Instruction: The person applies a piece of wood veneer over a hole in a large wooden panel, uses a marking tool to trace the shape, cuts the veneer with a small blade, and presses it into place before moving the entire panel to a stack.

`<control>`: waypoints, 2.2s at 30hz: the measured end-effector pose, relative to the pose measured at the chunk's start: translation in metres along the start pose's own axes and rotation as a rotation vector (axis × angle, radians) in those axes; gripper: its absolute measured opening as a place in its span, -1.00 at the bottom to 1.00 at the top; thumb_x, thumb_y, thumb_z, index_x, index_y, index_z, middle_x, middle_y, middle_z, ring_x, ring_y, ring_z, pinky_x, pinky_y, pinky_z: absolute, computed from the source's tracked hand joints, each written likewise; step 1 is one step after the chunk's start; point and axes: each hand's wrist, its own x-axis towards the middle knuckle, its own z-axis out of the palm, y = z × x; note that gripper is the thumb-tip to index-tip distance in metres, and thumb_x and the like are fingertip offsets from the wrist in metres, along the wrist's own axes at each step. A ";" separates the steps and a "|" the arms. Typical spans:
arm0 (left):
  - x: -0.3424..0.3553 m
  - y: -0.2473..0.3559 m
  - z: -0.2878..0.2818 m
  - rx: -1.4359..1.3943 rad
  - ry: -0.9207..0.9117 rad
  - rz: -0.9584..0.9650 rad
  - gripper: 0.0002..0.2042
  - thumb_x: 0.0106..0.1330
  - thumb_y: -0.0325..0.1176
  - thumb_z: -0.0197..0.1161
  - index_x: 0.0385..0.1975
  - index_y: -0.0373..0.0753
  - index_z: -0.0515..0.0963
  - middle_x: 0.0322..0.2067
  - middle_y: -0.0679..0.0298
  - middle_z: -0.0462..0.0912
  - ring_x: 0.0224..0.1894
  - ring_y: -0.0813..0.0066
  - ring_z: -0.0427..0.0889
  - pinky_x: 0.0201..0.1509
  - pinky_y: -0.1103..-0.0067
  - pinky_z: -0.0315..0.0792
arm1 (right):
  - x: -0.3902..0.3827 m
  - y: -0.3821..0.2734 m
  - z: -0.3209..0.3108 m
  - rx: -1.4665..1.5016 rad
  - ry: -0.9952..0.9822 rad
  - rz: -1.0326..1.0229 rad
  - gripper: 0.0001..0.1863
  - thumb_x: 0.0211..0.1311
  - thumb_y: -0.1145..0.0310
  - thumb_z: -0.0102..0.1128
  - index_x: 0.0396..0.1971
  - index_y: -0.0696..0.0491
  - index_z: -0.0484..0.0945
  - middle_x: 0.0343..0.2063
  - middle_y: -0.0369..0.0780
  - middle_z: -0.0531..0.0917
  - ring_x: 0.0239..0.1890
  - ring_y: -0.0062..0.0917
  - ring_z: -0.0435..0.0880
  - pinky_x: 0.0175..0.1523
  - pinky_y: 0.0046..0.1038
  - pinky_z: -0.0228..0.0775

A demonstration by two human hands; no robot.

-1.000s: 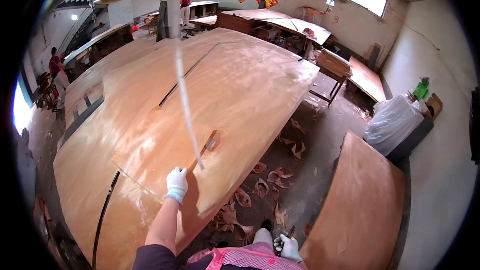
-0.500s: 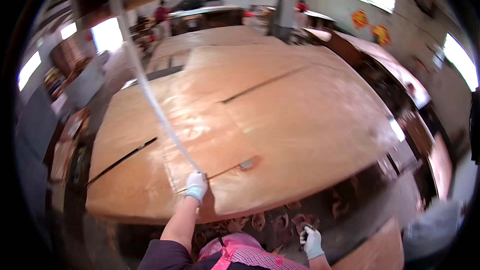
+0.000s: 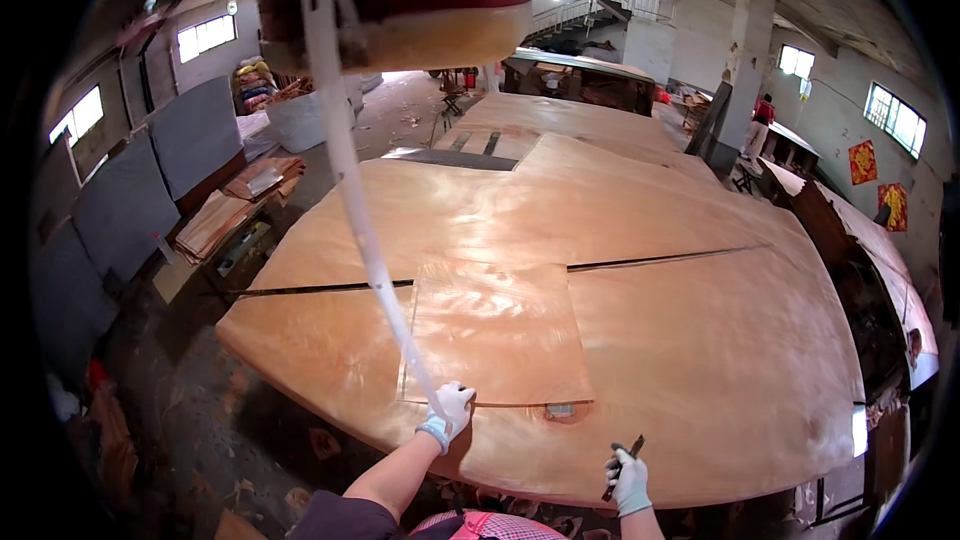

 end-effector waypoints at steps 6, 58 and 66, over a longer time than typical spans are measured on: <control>0.000 -0.004 -0.001 -0.010 -0.059 -0.027 -0.79 0.10 -0.29 0.24 -0.24 -0.09 0.61 -0.22 0.17 0.61 -0.09 0.10 0.56 -0.04 0.32 0.47 | 0.047 -0.004 -0.005 0.088 0.038 0.091 -0.76 0.35 0.23 0.03 -0.09 0.00 0.49 -0.67 -0.29 0.48 -0.78 -0.64 0.35 -0.75 -0.59 0.10; 0.031 0.064 0.014 -0.012 0.287 0.136 -0.81 0.10 -0.40 0.17 -0.31 -0.05 0.65 -0.08 0.18 0.61 0.07 0.20 0.52 0.21 0.28 0.33 | 0.123 -0.077 0.075 0.106 -0.413 0.233 -0.57 0.37 -0.14 -0.05 -0.15 -0.05 0.40 -0.33 -0.16 0.69 -0.66 -0.55 0.48 -0.70 -0.61 0.12; 0.021 0.052 0.049 0.012 0.166 0.066 -0.82 0.10 -0.36 0.18 -0.31 -0.06 0.64 -0.03 0.21 0.57 0.08 0.22 0.48 0.21 0.28 0.31 | 0.126 -0.096 0.095 -0.119 -0.340 0.238 -0.62 0.33 -0.03 0.09 -0.15 -0.01 0.49 -0.35 -0.23 0.69 -0.71 -0.69 0.38 -0.73 -0.68 0.07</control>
